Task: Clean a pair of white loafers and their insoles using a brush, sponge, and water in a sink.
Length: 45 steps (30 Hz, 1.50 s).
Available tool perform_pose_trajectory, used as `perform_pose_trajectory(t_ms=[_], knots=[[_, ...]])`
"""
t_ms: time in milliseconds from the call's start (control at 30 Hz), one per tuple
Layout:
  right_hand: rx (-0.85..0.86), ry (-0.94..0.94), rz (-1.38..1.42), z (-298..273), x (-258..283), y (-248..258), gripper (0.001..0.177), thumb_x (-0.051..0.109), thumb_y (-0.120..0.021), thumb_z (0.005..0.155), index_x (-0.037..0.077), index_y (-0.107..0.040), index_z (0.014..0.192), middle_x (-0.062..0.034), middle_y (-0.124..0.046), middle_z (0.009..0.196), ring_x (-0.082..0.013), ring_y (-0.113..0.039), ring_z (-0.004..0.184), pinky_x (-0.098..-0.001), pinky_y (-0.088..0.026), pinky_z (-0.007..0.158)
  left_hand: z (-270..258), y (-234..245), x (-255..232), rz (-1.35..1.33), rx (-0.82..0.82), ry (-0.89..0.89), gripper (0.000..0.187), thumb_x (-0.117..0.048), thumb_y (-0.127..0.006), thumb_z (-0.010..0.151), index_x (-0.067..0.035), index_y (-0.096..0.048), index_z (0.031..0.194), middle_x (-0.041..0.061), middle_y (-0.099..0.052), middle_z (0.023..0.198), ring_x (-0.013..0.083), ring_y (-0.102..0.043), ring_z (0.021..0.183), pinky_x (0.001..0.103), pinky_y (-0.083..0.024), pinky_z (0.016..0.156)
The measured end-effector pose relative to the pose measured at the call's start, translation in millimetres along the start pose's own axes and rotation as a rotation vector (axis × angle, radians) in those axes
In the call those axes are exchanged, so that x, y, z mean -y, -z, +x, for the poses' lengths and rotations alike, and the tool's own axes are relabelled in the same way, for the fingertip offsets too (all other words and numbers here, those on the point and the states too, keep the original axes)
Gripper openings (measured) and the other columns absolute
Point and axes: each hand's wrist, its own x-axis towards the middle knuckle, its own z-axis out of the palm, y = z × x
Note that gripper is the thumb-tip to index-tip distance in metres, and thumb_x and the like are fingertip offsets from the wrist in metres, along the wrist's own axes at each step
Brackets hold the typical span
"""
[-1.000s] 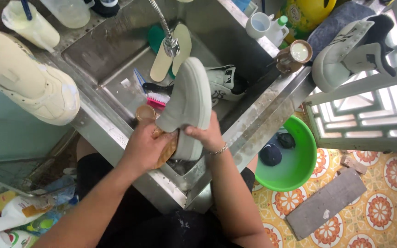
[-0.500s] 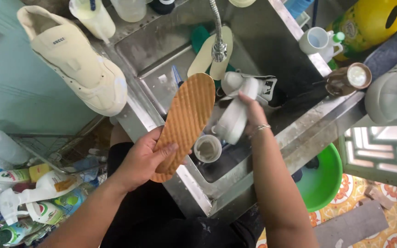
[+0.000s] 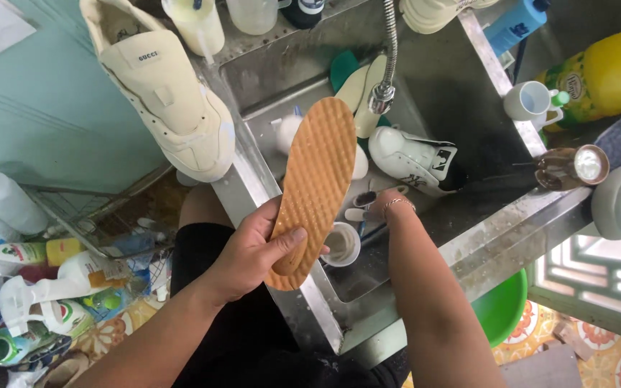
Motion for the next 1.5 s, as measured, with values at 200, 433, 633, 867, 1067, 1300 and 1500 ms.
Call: perform_pose_trajectory(t_ms=[200, 433, 633, 867, 1067, 1300, 1500], knots=[[0.342, -0.003, -0.484, -68.8, 39.4, 30.2, 0.057, 0.032, -0.072, 0.09, 0.016, -0.057, 0.143, -0.0071, -0.054, 0.149, -0.0321, -0.054, 0.137, -0.056, -0.046, 0.109, -6.0, -1.0, -10.7, 0.024, 0.01, -0.002, 0.047, -0.013, -0.056, 0.101, 0.003, -0.047, 0.144, 0.015, -0.071, 0.124, 0.0235, -0.075, 0.103, 0.039, -0.061, 0.095], [0.283, 0.166, -0.513, 10.7, -13.4, -37.0, 0.049, 0.023, -0.061, 0.094, 0.007, -0.061, 0.141, -0.0153, -0.06, 0.147, -0.0332, -0.059, 0.134, -0.0466, -0.05, 0.104, -20.2, 6.1, -9.4, -0.029, -0.014, -0.034, 0.053, -0.013, -0.056, 0.102, 0.002, -0.042, 0.151, 0.015, -0.067, 0.128, 0.0228, -0.072, 0.107, 0.038, -0.058, 0.097], [-0.128, 0.284, -0.188, -121.9, 23.5, 75.2, 0.04, 0.022, -0.059, 0.09, 0.025, -0.072, 0.127, -0.0141, -0.072, 0.119, -0.0324, -0.069, 0.108, -0.0427, -0.055, 0.092, -23.3, 14.4, -4.7, -0.218, 0.002, 0.081, 0.056, -0.026, -0.047, 0.104, -0.005, -0.034, 0.154, 0.016, -0.062, 0.131, 0.0235, -0.07, 0.104, 0.04, -0.061, 0.084], [0.078, 0.289, -0.259, -214.7, 47.8, 54.3, 0.032, 0.032, -0.064, 0.088, 0.026, -0.075, 0.117, -0.0071, -0.073, 0.118, -0.0283, -0.069, 0.109, -0.0402, -0.053, 0.095, -26.5, 15.4, 11.0, -0.326, 0.126, 0.027, 0.069, -0.052, -0.032, 0.107, -0.002, -0.038, 0.154, 0.021, -0.06, 0.136, 0.0242, -0.068, 0.105, 0.041, -0.061, 0.085], [0.093, 0.296, -0.441, -197.4, 42.9, -0.8, 0.031, 0.024, -0.061, 0.09, 0.012, -0.07, 0.117, -0.0149, -0.069, 0.124, -0.0299, -0.068, 0.114, -0.0422, -0.055, 0.093, -38.4, -1.9, 2.7, -0.316, 0.15, 0.052, 0.075, -0.06, -0.02, 0.107, -0.004, -0.039, 0.152, 0.018, -0.062, 0.136, 0.0247, -0.065, 0.104, 0.04, -0.059, 0.086], [-0.492, 0.422, 0.144, -324.6, 21.0, 64.8, 0.037, 0.022, -0.068, 0.091, 0.019, -0.07, 0.128, -0.0131, -0.068, 0.102, -0.0346, -0.068, 0.091, -0.0455, -0.053, 0.077, -51.1, -14.1, 17.5, -0.381, 0.147, 0.11, 0.057, -0.038, -0.025, 0.11, -0.004, -0.036, 0.155, 0.022, -0.057, 0.14, 0.0251, -0.064, 0.106, 0.039, -0.058, 0.087], [-0.735, 0.338, 0.657, -357.9, -49.5, 36.7, 0.03, 0.025, -0.073, 0.097, 0.015, -0.074, 0.125, -0.0104, -0.073, 0.097, -0.0252, -0.066, 0.081, -0.0354, -0.052, 0.074, -34.1, -22.4, 79.6, -0.373, 0.257, 0.228, 0.06, -0.007, -0.039, 0.095, -0.017, -0.025, 0.153, 0.027, -0.054, 0.144, 0.0277, -0.067, 0.102, 0.041, -0.059, 0.083]])
